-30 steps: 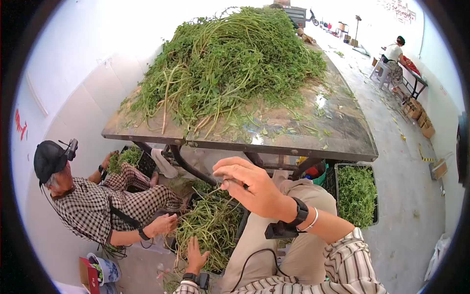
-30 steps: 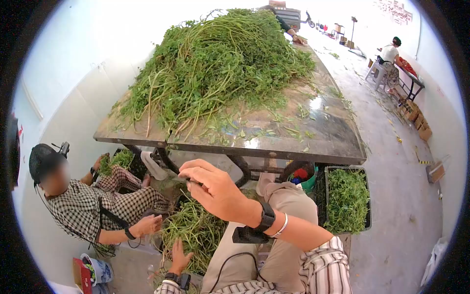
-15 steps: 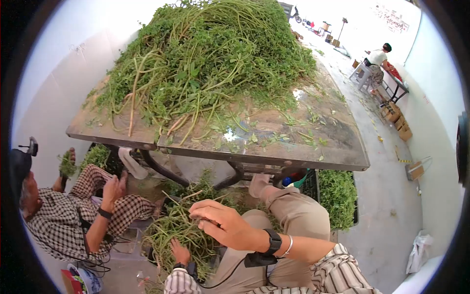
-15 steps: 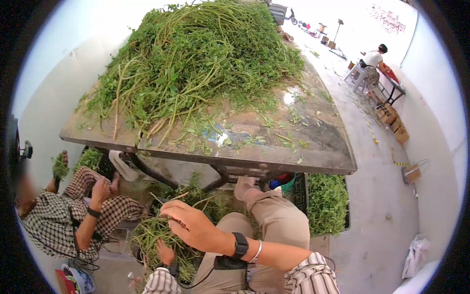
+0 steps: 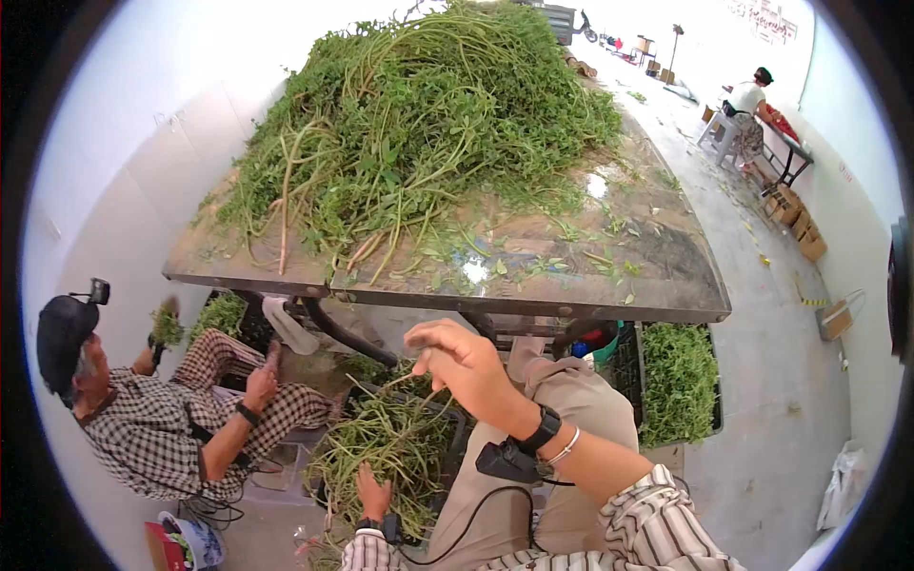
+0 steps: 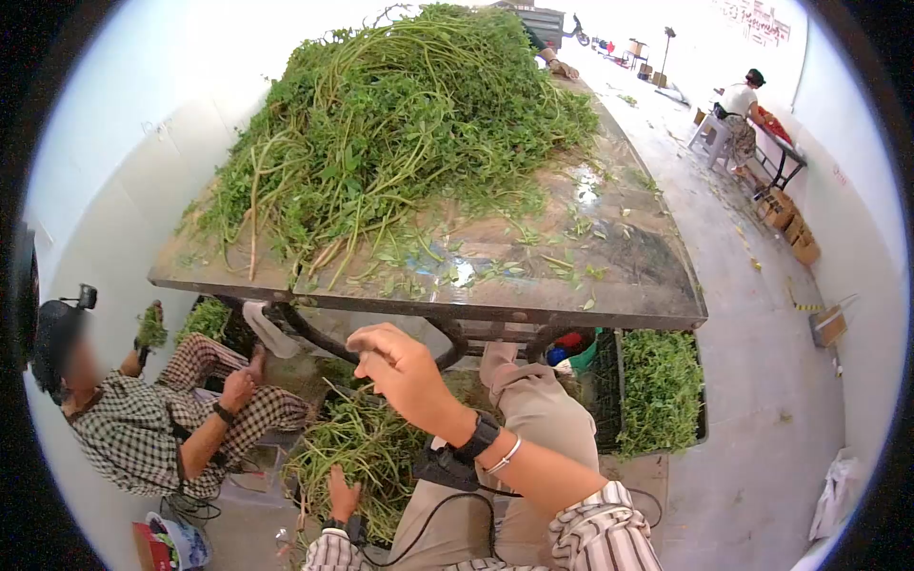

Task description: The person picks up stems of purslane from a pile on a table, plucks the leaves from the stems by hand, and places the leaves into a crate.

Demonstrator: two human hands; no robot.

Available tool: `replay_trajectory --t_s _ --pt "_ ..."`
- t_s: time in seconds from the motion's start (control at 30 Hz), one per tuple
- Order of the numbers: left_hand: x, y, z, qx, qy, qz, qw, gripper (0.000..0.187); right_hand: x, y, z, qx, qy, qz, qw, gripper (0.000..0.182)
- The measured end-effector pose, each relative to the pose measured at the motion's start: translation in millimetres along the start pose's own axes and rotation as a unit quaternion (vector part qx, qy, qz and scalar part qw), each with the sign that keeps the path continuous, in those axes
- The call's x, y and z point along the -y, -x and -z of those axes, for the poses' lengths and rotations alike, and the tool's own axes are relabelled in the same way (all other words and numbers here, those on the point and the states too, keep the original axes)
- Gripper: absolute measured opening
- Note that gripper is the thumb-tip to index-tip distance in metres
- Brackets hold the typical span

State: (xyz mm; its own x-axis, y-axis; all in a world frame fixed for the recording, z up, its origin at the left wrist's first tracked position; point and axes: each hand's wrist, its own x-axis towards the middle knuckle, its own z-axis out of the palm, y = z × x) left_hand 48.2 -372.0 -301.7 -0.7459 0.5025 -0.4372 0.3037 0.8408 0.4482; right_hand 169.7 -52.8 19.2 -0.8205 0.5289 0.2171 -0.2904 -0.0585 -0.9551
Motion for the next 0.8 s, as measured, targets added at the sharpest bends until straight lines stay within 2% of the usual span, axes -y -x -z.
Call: replay_trajectory --t_s 0.03,0.1,0.17,0.23,0.3,0.33,0.4,0.5,0.57,0.63,0.7,0.73,0.8 --pt "-3 7 5 -0.001 -0.014 -0.035 0.999 0.076 0 -1 2 -0.007 -0.009 0.003 1.0 0.021" --pt "-7 28 14 -0.025 -0.014 -0.037 0.999 0.077 5 -2 8 -0.006 -0.016 0.014 1.0 0.022" --pt "-8 46 20 -0.042 0.013 -0.049 0.998 0.077 8 -2 13 -0.027 -0.017 -0.018 0.999 0.023" --pt "-22 65 29 -0.064 0.029 -0.039 0.997 0.073 3 -5 17 -0.041 -0.028 0.016 0.999 0.023" --pt "-25 74 34 -0.063 0.044 -0.013 0.997 0.066 1 -7 24 -0.055 -0.04 -0.004 0.998 0.023" --pt "-37 81 40 -0.091 0.038 -0.021 0.995 0.057 -1 -9 24 -0.072 -0.048 0.006 0.996 0.023" --pt "-59 82 55 -0.104 0.069 -0.028 0.992 0.054 0 -10 30 -0.066 -0.071 -0.008 0.995 0.022" --pt "-69 69 68 -0.156 0.111 -0.068 0.979 0.046 0 -12 37 -0.06 -0.095 -0.026 0.993 0.021" --pt "-100 54 91 -0.169 0.167 -0.142 0.961 0.043 -2 -13 38 -0.08 -0.109 -0.018 0.991 0.021" --pt "-146 53 122 -0.194 0.137 -0.179 0.955 0.041 -3 -14 37 -0.094 -0.118 -0.006 0.989 0.02" --pt "-163 31 137 -0.208 0.188 -0.243 0.928 0.04 2 -14 39 -0.107 -0.115 -0.011 0.987 0.02" --pt "-178 27 146 -0.209 0.187 -0.241 0.929 0.04 4 -14 40 -0.104 -0.113 -0.012 0.988 0.02" --pt "-214 22 167 -0.239 0.171 -0.3 0.907 0.039 1 -16 40 -0.107 -0.119 -0.009 0.987 0.02"
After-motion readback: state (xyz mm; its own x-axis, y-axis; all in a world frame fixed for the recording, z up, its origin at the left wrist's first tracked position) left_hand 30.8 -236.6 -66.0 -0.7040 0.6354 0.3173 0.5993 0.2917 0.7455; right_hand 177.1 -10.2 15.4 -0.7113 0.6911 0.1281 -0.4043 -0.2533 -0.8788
